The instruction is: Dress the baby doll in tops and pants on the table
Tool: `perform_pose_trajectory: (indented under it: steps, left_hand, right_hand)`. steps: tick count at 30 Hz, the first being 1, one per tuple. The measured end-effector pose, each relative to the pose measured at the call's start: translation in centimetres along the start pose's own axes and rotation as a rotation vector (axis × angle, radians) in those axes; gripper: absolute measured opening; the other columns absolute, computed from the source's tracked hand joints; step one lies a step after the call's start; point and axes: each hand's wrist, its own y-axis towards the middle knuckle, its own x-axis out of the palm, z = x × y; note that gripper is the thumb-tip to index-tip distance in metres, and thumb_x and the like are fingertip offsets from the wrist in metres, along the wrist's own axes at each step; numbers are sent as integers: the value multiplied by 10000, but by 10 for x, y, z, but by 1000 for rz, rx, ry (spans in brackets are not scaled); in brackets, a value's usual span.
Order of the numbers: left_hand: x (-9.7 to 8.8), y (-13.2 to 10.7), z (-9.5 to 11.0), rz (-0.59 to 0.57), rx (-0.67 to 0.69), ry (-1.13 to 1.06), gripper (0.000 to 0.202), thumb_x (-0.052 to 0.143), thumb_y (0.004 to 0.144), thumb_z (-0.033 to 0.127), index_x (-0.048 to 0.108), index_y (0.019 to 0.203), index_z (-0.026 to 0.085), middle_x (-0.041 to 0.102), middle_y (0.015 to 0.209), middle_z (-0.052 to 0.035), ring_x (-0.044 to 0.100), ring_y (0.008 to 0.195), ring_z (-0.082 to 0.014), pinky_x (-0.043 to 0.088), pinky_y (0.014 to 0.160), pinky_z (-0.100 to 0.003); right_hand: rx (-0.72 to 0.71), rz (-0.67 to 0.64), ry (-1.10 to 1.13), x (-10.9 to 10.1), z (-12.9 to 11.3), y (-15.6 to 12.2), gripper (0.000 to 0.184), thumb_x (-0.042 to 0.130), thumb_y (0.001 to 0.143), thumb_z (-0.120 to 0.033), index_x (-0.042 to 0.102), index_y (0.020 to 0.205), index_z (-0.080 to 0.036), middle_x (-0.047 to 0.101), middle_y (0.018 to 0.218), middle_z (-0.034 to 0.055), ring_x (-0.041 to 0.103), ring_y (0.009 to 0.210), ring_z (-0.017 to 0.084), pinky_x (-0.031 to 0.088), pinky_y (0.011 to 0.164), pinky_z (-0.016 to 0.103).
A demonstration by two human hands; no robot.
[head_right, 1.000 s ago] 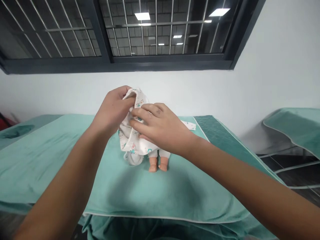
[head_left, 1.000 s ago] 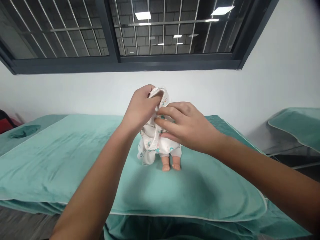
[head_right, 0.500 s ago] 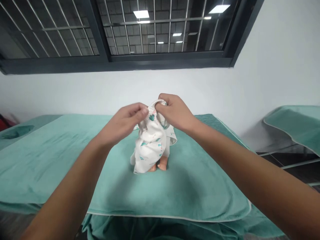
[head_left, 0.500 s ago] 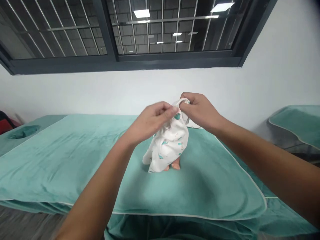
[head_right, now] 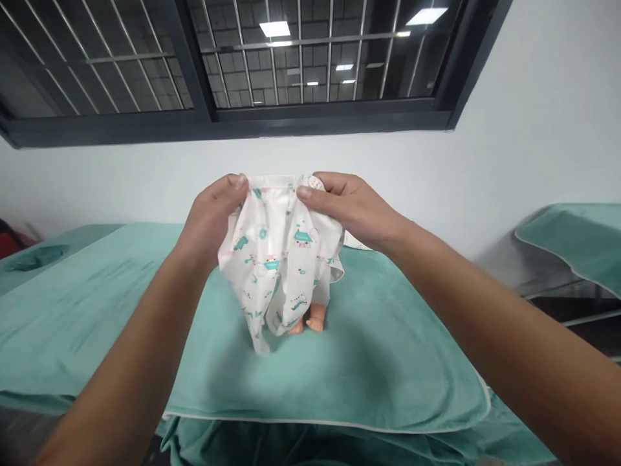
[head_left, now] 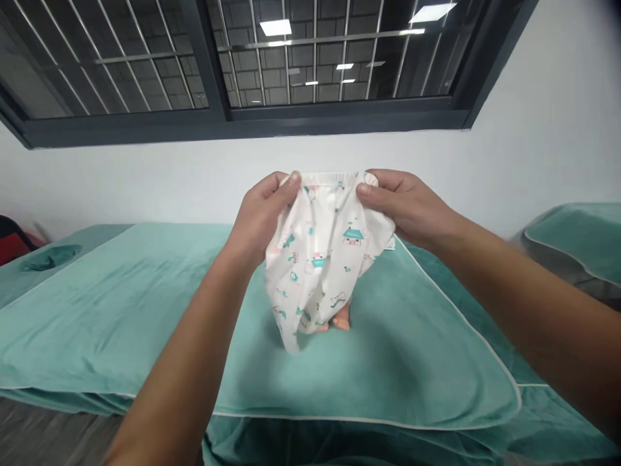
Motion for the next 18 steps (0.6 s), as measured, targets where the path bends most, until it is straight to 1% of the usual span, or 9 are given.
perform_pose_trajectory:
  steps: [4, 6, 8, 10, 11, 13, 15, 16, 18]
  left_hand:
    - [9, 0, 22, -225, -37, 86, 279, 739, 740, 433, 635, 818, 186, 619, 712, -25, 619, 735, -185, 446, 622, -275]
    - [12, 0, 26, -292, -43, 72, 255, 750, 726, 394, 645, 807, 176, 635, 716, -31, 626, 743, -194, 445, 625, -280]
    - [15, 1, 24, -248, -30, 22, 238, 720, 752, 390, 637, 818, 178, 641, 743, -34, 630, 767, -199, 458, 636, -281]
    - [17, 3, 15, -140, -23, -35, 237, 679, 786, 405, 615, 844, 185, 632, 763, -32, 631, 782, -197, 476, 643, -279]
    - [18, 4, 10, -94, -30, -59, 241, 664, 800, 415, 602, 852, 188, 624, 765, -31, 630, 780, -193, 484, 646, -279]
    - [21, 6, 0, -56, -58, -105, 263, 646, 818, 443, 577, 848, 191, 605, 756, -25, 627, 755, -179, 496, 646, -280]
    - [25, 7, -7, -88, -100, -155, 311, 636, 826, 495, 562, 841, 194, 595, 746, -20, 622, 721, -169, 502, 641, -286]
    - [27, 6, -9, -119, -123, -179, 345, 634, 823, 530, 560, 840, 193, 594, 740, -20, 622, 707, -168, 504, 638, -291]
    - [29, 4, -11, -211, -168, -223, 418, 646, 792, 592, 574, 851, 185, 608, 738, -29, 629, 701, -178, 506, 637, -304]
  right_hand:
    - [-75, 101, 2, 16, -3, 10, 369, 701, 777, -585, 599, 789, -230, 600, 715, -16, 600, 700, 150, 438, 576, 256]
    - [-87, 120, 14, 17, -2, 13, 386, 698, 767, -607, 606, 809, -235, 607, 725, -15, 599, 705, 151, 439, 574, 253]
    - [-72, 122, 33, 13, 1, 12, 401, 703, 753, -621, 618, 806, -233, 610, 707, -13, 591, 675, 148, 428, 547, 248]
    - [-7, 66, 35, 6, 6, 9, 416, 710, 737, -629, 635, 780, -223, 607, 672, -7, 579, 627, 145, 411, 510, 245]
    - [47, -2, 24, 2, 8, 6, 421, 721, 724, -627, 650, 771, -214, 612, 668, -2, 578, 614, 147, 410, 501, 247]
    - [166, -201, -32, -3, 12, 3, 411, 778, 676, -581, 688, 767, -191, 640, 698, 14, 593, 618, 154, 428, 508, 254]
    - [237, -342, -87, -4, 14, 0, 374, 821, 647, -504, 720, 787, -171, 670, 753, 28, 616, 649, 162, 457, 539, 260]
    - [241, -349, -87, -3, 14, 0, 353, 823, 654, -473, 728, 806, -169, 682, 775, 32, 625, 662, 164, 467, 554, 261]
    - [201, -248, -16, 1, 16, 1, 319, 794, 701, -454, 725, 848, -179, 696, 803, 35, 634, 676, 164, 481, 574, 264]
